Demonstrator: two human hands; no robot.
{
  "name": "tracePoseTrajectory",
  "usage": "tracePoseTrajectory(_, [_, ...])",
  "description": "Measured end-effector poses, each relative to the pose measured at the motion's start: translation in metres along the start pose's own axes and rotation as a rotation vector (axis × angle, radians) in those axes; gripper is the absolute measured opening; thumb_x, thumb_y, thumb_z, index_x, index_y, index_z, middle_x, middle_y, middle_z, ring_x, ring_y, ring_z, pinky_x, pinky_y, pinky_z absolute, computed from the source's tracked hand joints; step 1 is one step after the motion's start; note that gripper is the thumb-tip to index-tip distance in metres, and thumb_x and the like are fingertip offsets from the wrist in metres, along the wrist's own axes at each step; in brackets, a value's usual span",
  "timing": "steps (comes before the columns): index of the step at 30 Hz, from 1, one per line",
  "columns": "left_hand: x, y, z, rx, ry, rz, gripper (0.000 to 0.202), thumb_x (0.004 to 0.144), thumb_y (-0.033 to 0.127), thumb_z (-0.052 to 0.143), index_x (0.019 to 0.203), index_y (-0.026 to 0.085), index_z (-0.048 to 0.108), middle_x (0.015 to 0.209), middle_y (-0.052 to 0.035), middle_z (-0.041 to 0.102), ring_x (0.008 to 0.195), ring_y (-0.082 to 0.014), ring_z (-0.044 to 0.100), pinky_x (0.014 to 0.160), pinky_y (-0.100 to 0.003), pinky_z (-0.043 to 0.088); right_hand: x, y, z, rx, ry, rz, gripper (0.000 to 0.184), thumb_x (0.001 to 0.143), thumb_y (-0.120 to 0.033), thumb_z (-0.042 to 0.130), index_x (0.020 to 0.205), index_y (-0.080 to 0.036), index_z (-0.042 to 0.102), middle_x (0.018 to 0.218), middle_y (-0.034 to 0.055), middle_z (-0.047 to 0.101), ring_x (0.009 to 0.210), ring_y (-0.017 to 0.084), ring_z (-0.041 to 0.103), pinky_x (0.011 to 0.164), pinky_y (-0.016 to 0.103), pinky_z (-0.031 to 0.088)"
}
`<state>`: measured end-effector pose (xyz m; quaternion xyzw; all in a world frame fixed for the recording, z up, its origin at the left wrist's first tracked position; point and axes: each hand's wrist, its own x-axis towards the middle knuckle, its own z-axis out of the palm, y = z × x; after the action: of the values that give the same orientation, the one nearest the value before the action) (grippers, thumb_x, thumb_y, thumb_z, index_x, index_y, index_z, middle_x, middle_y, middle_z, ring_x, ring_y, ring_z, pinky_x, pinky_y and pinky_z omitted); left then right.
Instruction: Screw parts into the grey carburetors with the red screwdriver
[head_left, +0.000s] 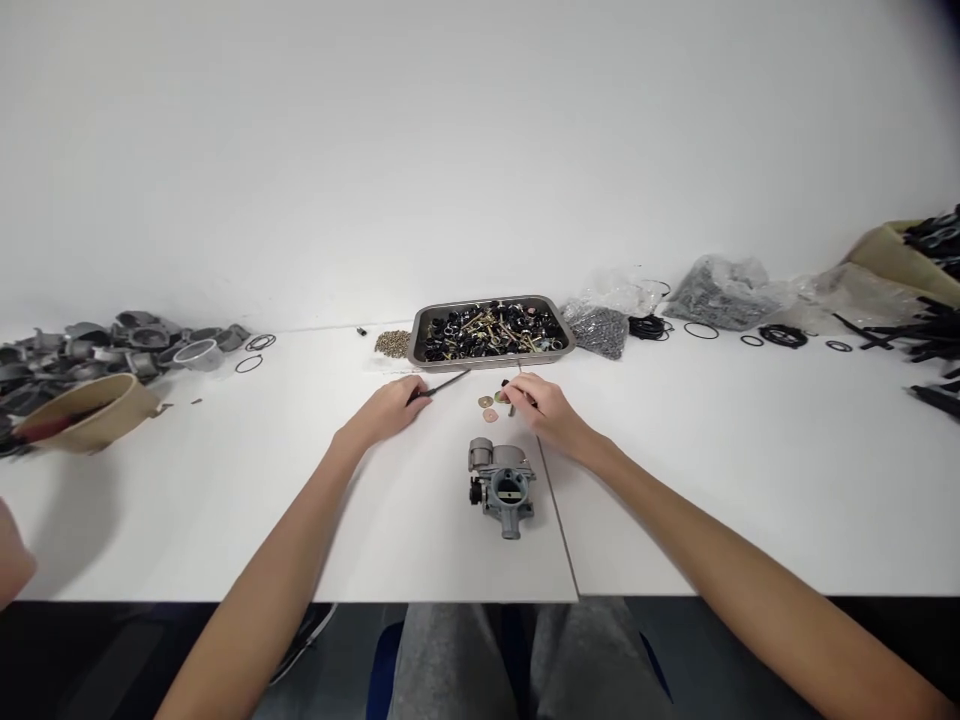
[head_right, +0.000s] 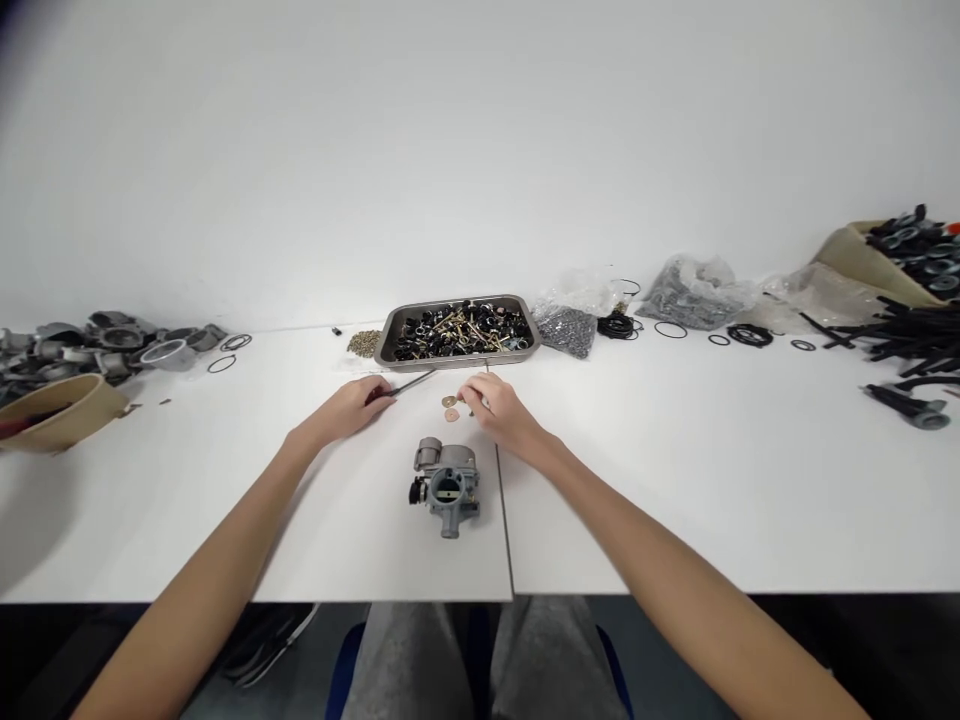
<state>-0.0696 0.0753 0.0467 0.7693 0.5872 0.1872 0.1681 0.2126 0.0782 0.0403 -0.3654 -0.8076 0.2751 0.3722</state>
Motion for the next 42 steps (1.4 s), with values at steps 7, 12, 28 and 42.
tracePoseTrajectory(7, [0.003,-0.023,-0.025,-0.26,0.637,-0.046,0.031,0.089,0.042,0.047,0.107,0.017,0.054,0.103,-0.0069,0.061,0.074,-0.0101,0.052,0.073,-0.024,0.042,-0.001,0.0,0.005,-0.16,-0.07,-0.056,0.02,0.097,-0.029,0.046,0.095,-0.019,0.062,0.1,0.0074,0.065,0.099,0.023,0.053,0.091,0.039,0.039])
tracePoseTrajectory(12, [0.002,-0.067,-0.031,0.105,0.663,-0.465,0.023,0.088,0.034,0.045,0.1,0.019,0.058,0.105,-0.0082,0.062,0.089,-0.0174,0.058,0.084,-0.031,0.046,-0.001,0.01,0.014,-0.348,-0.207,-0.173,0.026,0.097,-0.029,0.048,0.115,-0.02,0.063,0.115,0.0091,0.064,0.11,0.027,0.05,0.097,0.046,0.038])
tracePoseTrajectory(28, [0.004,-0.079,-0.022,0.24,0.422,-0.654,0.023,0.085,0.03,0.044,0.099,0.02,0.058,0.11,-0.0134,0.061,0.101,-0.0298,0.06,0.084,-0.041,0.046,-0.002,0.012,0.015,-0.442,-0.26,-0.143,0.025,0.1,-0.027,0.043,0.11,-0.019,0.064,0.108,0.0097,0.063,0.102,0.025,0.052,0.09,0.043,0.041])
tracePoseTrajectory(42, [0.004,-0.081,-0.021,0.13,0.541,-0.662,0.022,0.086,0.037,0.044,0.096,0.023,0.056,0.111,-0.0089,0.064,0.1,-0.0264,0.06,0.081,-0.038,0.045,-0.003,0.008,0.013,-0.296,-0.287,-0.072,0.023,0.097,-0.032,0.046,0.109,-0.022,0.063,0.113,0.0074,0.064,0.106,0.027,0.048,0.096,0.045,0.036])
